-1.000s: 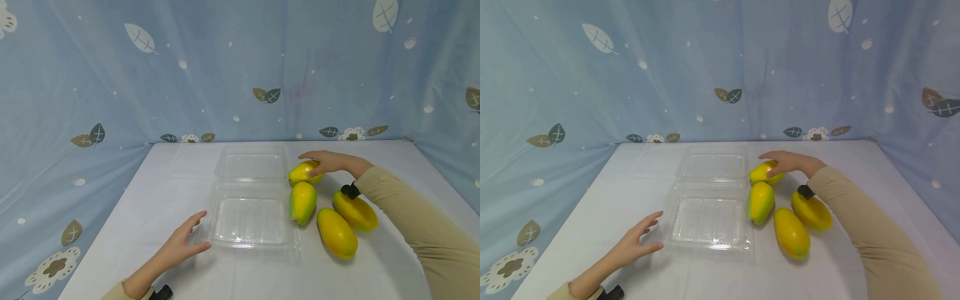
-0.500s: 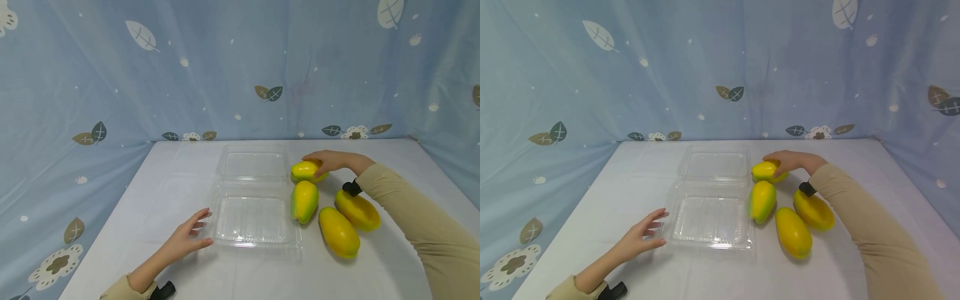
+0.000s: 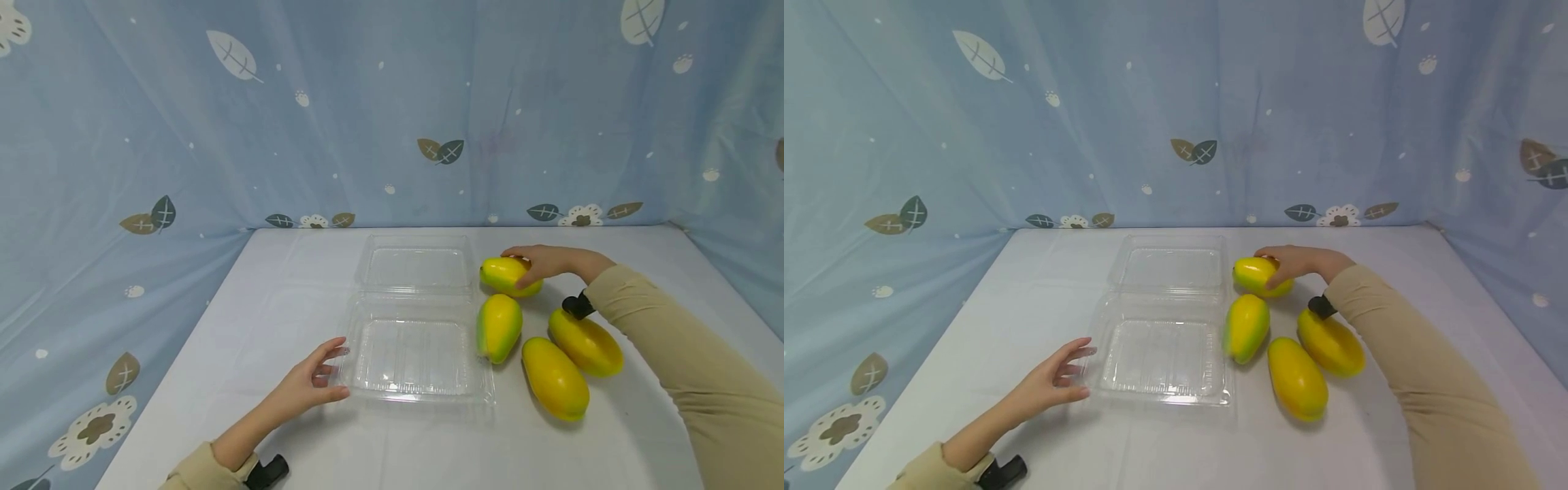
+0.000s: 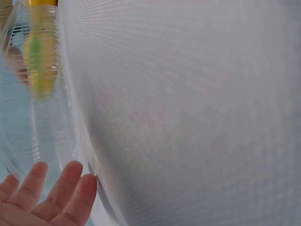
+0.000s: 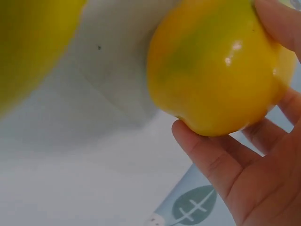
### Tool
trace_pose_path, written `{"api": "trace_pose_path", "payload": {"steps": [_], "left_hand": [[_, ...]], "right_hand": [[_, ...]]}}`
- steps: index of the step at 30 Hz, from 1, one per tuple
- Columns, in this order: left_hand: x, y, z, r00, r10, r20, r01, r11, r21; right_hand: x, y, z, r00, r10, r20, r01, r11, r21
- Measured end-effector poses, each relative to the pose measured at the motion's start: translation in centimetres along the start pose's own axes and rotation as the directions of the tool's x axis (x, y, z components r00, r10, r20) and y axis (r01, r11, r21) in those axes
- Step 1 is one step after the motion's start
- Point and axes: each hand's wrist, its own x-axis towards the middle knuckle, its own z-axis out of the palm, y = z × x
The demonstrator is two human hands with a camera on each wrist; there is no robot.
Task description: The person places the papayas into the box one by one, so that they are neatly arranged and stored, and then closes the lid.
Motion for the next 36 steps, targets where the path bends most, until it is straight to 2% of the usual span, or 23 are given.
{"api": "trace_pose_path", "payload": {"steps": [10,22,30,36], "left_hand": [[0.1,0.0,0.0,1.0,-0.011,0.012,0.011,0.999,-0.039],[0.1,-0.2,0.0,1.0,-0.022,0.004,0.022,0.999,-0.042],[0.0,0.1,-0.1,1.0,-0.002,0.019,0.003,0.998,-0.059],[0.1,0.0,-0.1,1.0,-0.016,0.023,0.018,0.997,-0.079]], "right_hand": [[-0.7,1.1,0.1,0.997,0.068,-0.044,-0.064,0.995,0.082],[-2.5,0.4,-0.9,0.987,0.049,-0.152,-0.032,0.994,0.108],[-3.6,-0.6,-1.9,0.985,0.009,-0.173,0.003,0.998,0.069],[-4.1,-1.7,-2.5,0.982,-0.006,-0.188,0.023,0.996,0.087]]}}
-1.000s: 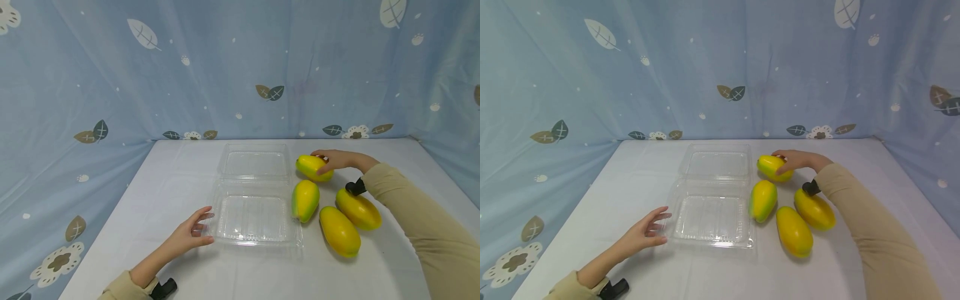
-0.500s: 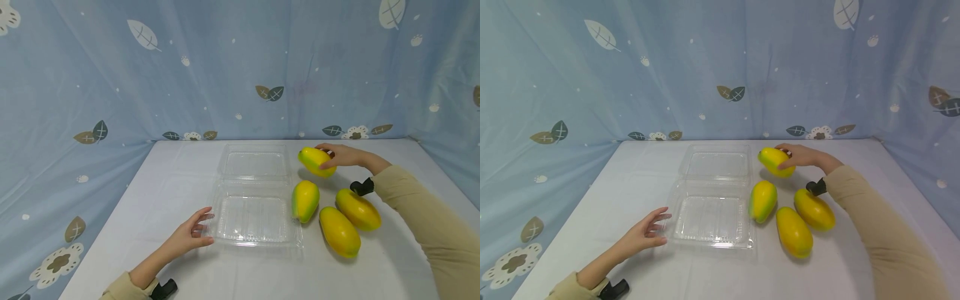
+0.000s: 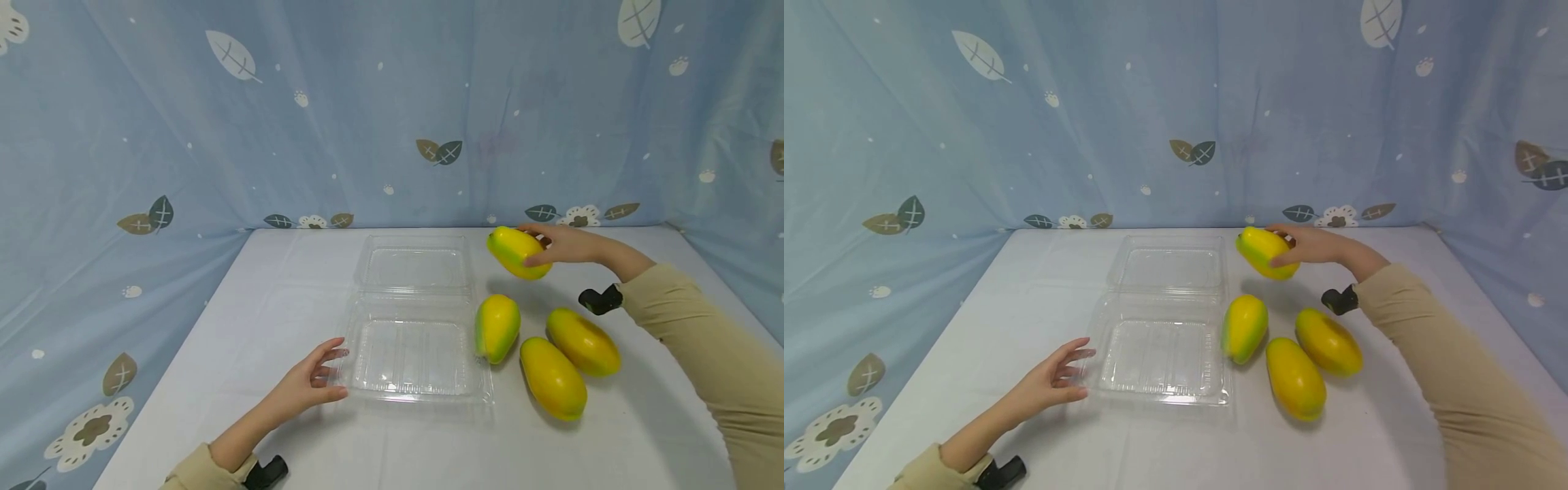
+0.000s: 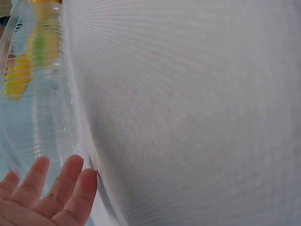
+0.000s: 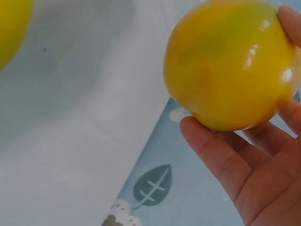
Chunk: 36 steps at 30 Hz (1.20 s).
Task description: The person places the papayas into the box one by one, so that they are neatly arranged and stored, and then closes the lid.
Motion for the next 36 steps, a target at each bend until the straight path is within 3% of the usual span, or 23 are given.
{"api": "trace_pose_path", "payload": {"steps": [9,19,36], "left_hand": [[0.0,-0.2,0.1,0.999,-0.041,-0.011,0.041,0.999,-0.008],[0.0,-0.1,0.2,1.0,-0.024,-0.003,0.023,0.999,-0.026],[0.1,0.1,-0.1,1.0,-0.015,0.008,0.016,0.999,-0.051]], "right_hand": [[0.0,-2.1,0.1,0.995,-0.088,-0.049,0.085,0.994,-0.073],[-0.3,-4.7,0.9,0.982,-0.117,-0.149,0.103,0.99,-0.098],[0.4,-8.0,2.0,0.965,-0.213,-0.156,0.193,0.972,-0.131]]}}
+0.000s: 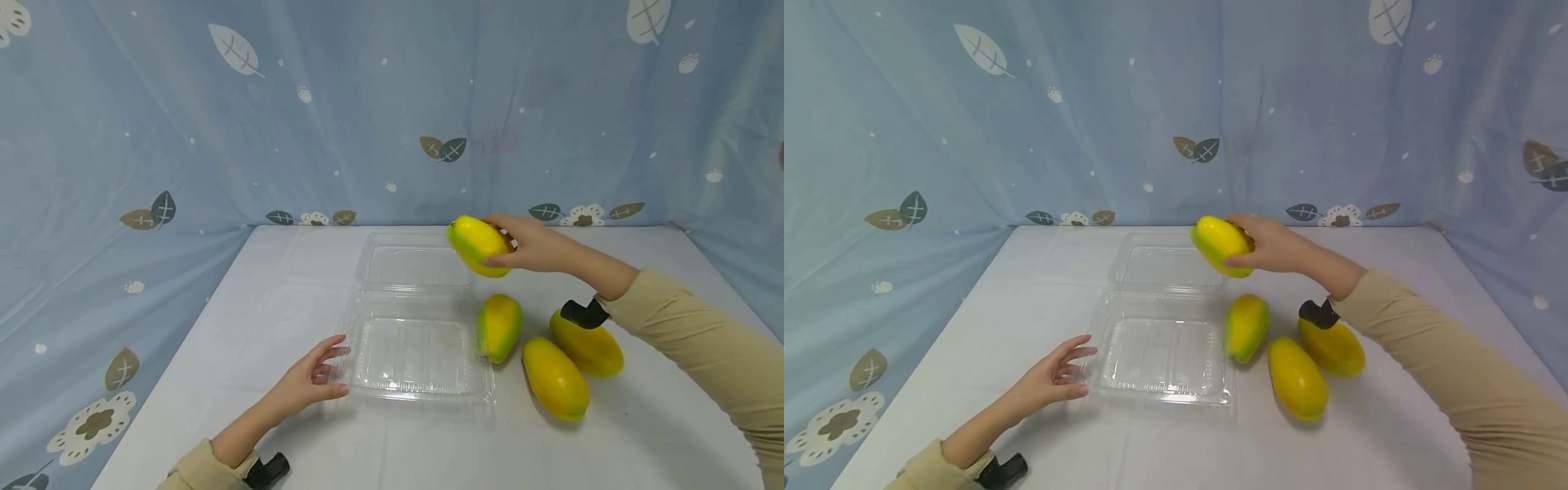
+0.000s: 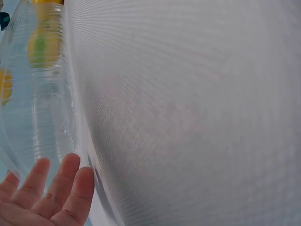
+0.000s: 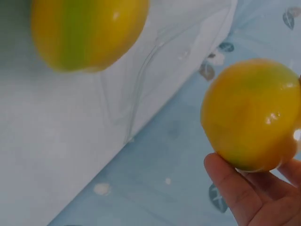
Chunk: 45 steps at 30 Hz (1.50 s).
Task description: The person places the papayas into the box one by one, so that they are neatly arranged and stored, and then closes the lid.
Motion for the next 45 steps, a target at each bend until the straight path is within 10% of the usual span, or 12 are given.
{"api": "trace_pose_path", "payload": {"steps": [45], "left_hand": [[0.0,0.2,0.0,1.0,-0.009,-0.021,0.009,1.0,-0.03]], "right_hand": [[3.6,-7.8,7.1,0.997,-0.048,0.056,0.044,0.997,0.06]]}}
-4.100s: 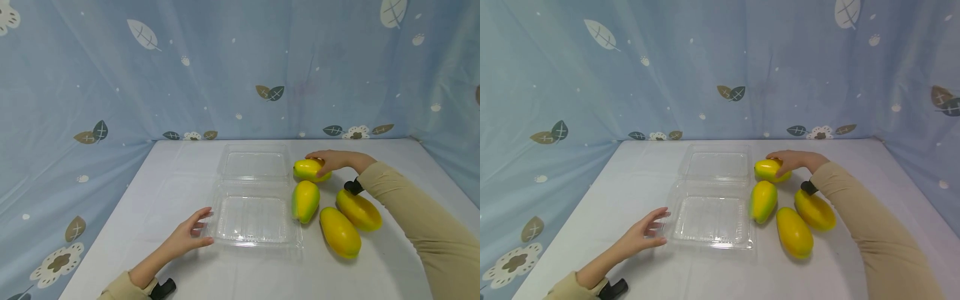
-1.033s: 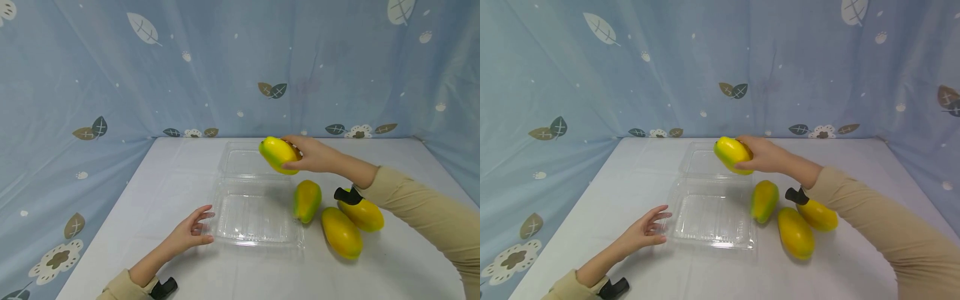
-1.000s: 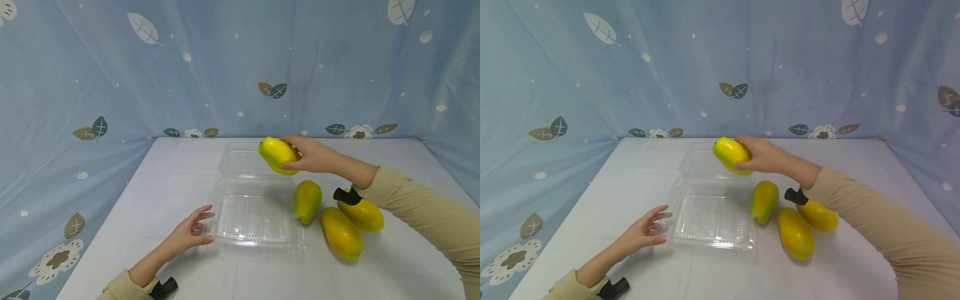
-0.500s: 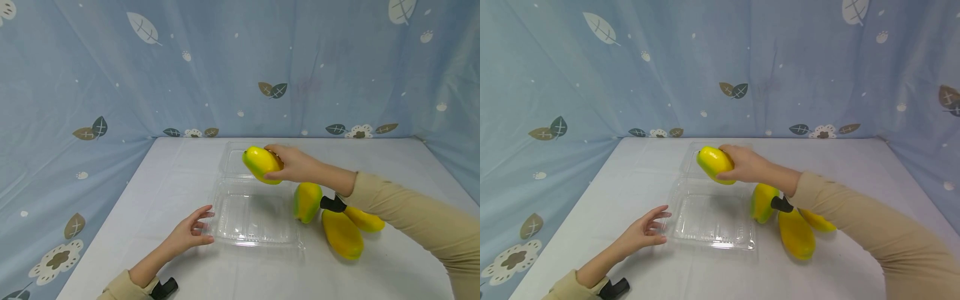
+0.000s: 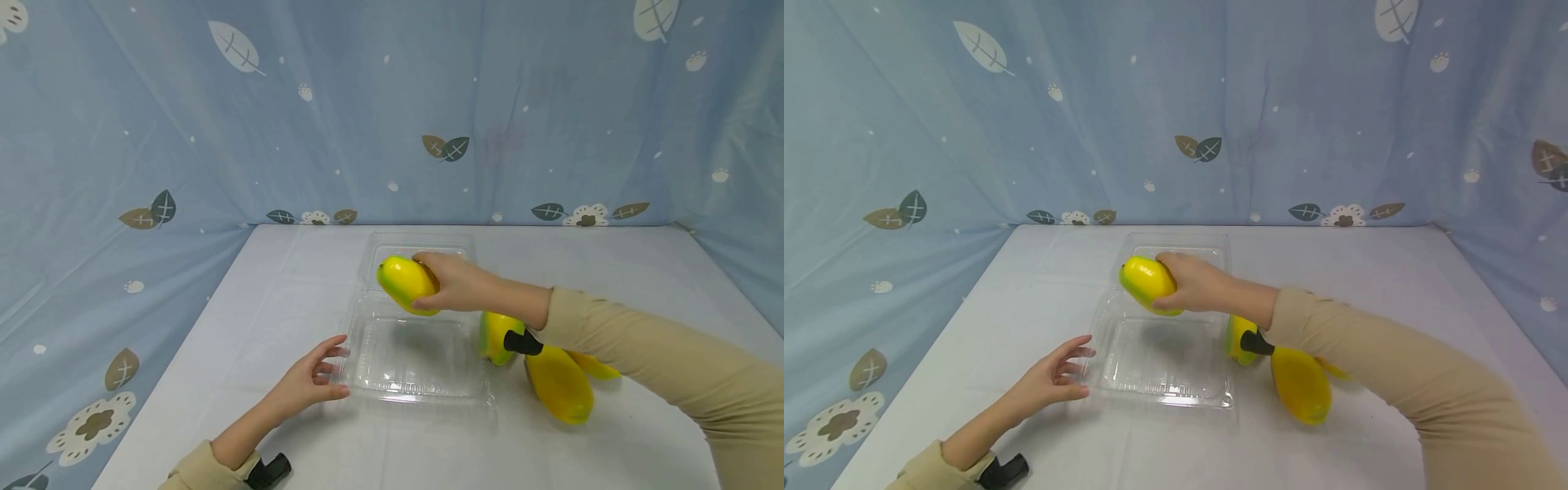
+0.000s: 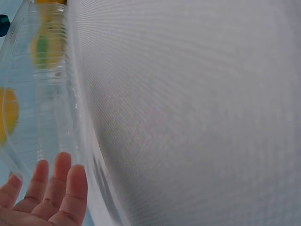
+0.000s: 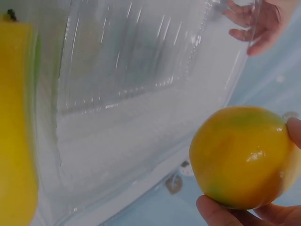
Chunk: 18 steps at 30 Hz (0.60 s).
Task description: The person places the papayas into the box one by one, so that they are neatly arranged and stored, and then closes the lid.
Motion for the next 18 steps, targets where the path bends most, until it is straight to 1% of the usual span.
{"api": "trace_pose_path", "payload": {"steps": [5,7,12,14,18], "left_hand": [[0.0,0.0,0.0,1.0,0.003,-0.017,-0.003,1.0,0.017],[0.1,0.0,-0.1,1.0,-0.004,-0.023,0.004,1.0,-0.002],[0.1,0.0,-0.3,0.998,-0.049,-0.041,0.046,0.996,-0.071],[0.2,0.0,-0.4,0.998,-0.058,-0.04,0.054,0.994,-0.092],[0.3,-0.1,-0.5,0.998,-0.057,-0.021,0.054,0.99,-0.13]], "right_hand": [[0.2,-0.2,0.7,1.0,0.001,0.015,-0.001,1.0,0.012],[0.3,-0.2,1.0,1.0,0.001,0.016,-0.001,1.0,0.013],[0.5,-0.3,1.6,1.0,0.002,0.022,-0.002,1.0,0.013],[0.5,-0.4,1.8,1.0,0.004,0.027,-0.004,1.0,0.013],[0.7,-0.3,2.2,0.999,0.004,0.033,-0.004,1.0,0.011]]}}
